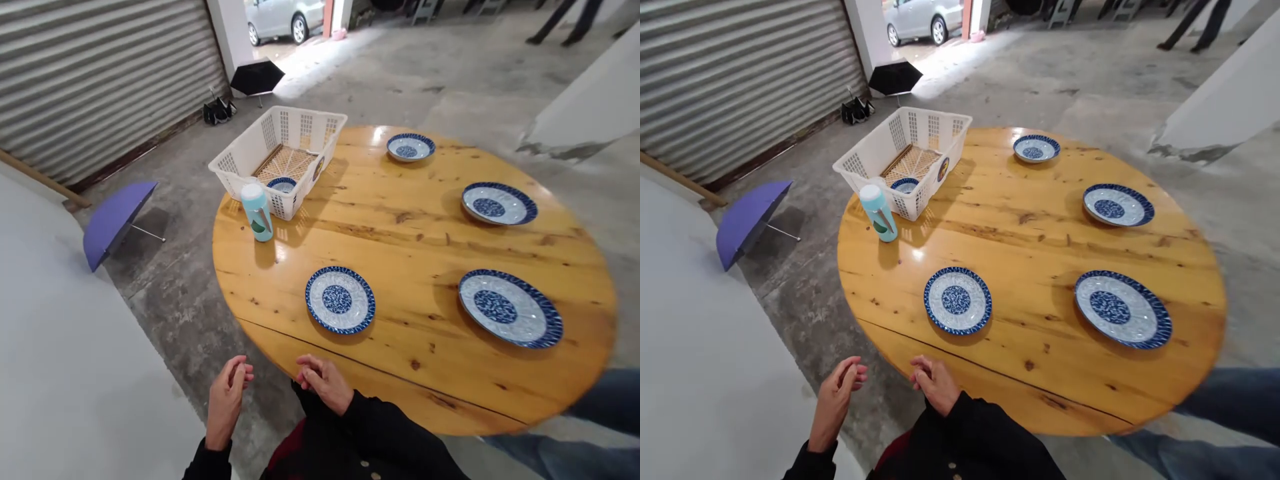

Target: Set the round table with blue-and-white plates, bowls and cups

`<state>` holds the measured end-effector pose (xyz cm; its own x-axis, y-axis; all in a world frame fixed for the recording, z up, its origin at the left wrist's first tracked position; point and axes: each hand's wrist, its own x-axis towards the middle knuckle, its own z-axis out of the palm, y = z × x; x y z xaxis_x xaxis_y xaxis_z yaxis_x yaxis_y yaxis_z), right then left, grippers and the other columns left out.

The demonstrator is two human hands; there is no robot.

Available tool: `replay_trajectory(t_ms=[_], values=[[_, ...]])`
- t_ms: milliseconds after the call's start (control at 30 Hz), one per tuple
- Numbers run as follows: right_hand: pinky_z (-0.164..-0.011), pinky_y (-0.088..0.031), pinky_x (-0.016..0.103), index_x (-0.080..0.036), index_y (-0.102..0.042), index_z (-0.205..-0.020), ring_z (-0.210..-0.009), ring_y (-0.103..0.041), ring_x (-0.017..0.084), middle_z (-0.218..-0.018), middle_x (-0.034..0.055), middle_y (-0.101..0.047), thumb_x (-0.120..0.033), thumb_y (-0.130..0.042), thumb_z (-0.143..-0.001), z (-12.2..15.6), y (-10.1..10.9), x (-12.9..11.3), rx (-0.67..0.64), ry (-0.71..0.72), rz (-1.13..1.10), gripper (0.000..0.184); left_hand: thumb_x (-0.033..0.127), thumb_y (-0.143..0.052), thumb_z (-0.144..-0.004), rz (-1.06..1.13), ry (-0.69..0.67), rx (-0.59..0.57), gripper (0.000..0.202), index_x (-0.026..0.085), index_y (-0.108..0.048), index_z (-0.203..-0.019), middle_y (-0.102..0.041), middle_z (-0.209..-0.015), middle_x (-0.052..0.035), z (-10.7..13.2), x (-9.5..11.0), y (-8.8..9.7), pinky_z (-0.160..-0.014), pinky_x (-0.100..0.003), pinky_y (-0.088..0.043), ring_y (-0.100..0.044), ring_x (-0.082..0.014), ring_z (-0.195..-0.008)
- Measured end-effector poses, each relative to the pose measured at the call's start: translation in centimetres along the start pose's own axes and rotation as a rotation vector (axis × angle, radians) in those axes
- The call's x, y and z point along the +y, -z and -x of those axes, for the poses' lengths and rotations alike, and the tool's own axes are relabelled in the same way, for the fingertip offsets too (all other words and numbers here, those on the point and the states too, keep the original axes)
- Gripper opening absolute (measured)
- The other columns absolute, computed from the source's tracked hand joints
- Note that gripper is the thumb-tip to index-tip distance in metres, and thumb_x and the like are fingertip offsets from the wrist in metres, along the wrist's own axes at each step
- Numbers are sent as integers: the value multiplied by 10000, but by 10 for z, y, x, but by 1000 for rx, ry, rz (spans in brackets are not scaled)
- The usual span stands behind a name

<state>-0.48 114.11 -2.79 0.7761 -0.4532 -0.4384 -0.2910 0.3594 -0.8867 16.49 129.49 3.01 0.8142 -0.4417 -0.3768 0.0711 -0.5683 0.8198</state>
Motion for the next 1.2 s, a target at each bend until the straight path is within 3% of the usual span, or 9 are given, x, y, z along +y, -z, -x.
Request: replay_trajectory(t_ms=[167,300,467,667,800,1000,1100,1200], values=[[-650,-518,324,-170,-630,-1000,-637,-671,196,-736,51,-700,-499,-542,-789,-31,-10,-20,106,19,13,401,627,-572,-793,-72,-42,-62,538,158,-677,-1035,-760,-901,-115,-58,37,29,-735,-377,-609,-740,-246,-781],[-661,-543,333,-159,-648,-1039,-649,-690,206,-759,72,-713,-517,-525,-817,-50,-13,-44,138,78,51,439,623,-565,-803,-125,-125,-89,545,150,-673,-1050,-763,-914,-121,-99,83,57,-750,-368,-608,-745,-245,-800],[-663,-573,346,-157,-669,-1053,-646,-708,215,-771,85,-729,-541,-500,-872,-63,-3,-87,199,178,154,457,602,-588,-814,-190,-295,-171,543,142,-661,-1095,-769,-956,-123,-153,165,91,-758,-361,-603,-746,-249,-831],[-640,-591,321,-172,-726,-999,-642,-709,192,-762,73,-743,-514,-503,-932,-84,43,-172,356,334,401,413,552,-558,-881,-344,-631,-302,505,155,-653,-1178,-763,-988,-95,-253,276,106,-809,-359,-583,-733,-232,-858],[-656,-610,329,-184,-744,-1011,-683,-719,188,-786,72,-753,-467,-549,-938,-105,66,-258,564,450,550,351,489,-519,-909,-487,-857,-449,486,172,-649,-1254,-762,-991,-73,-325,344,96,-852,-326,-553,-717,-216,-923],[-715,-616,373,-240,-761,-1006,-747,-728,192,-863,71,-762,-394,-555,-940,-161,67,-385,840,564,773,266,413,-487,-924,-786,-1033,-580,487,204,-624,-1342,-734,-1144,-77,-413,421,55,-923,-309,-481,-678,-222,-1049],[-776,-591,367,-157,-744,-1080,-791,-723,190,-940,88,-770,-293,-517,-941,-208,70,-420,795,462,933,299,441,-498,-914,-904,-1033,-671,523,187,-614,-1357,-731,-1166,-101,-445,438,17,-940,-330,-466,-668,-252,-1076],[-869,-556,367,-99,-702,-1192,-896,-717,211,-1023,113,-771,-206,-539,-916,-260,84,-427,672,238,1093,338,463,-563,-866,-1002,-997,-717,504,162,-674,-1256,-749,-1109,-114,-468,439,-30,-910,-323,-470,-670,-278,-1053]])
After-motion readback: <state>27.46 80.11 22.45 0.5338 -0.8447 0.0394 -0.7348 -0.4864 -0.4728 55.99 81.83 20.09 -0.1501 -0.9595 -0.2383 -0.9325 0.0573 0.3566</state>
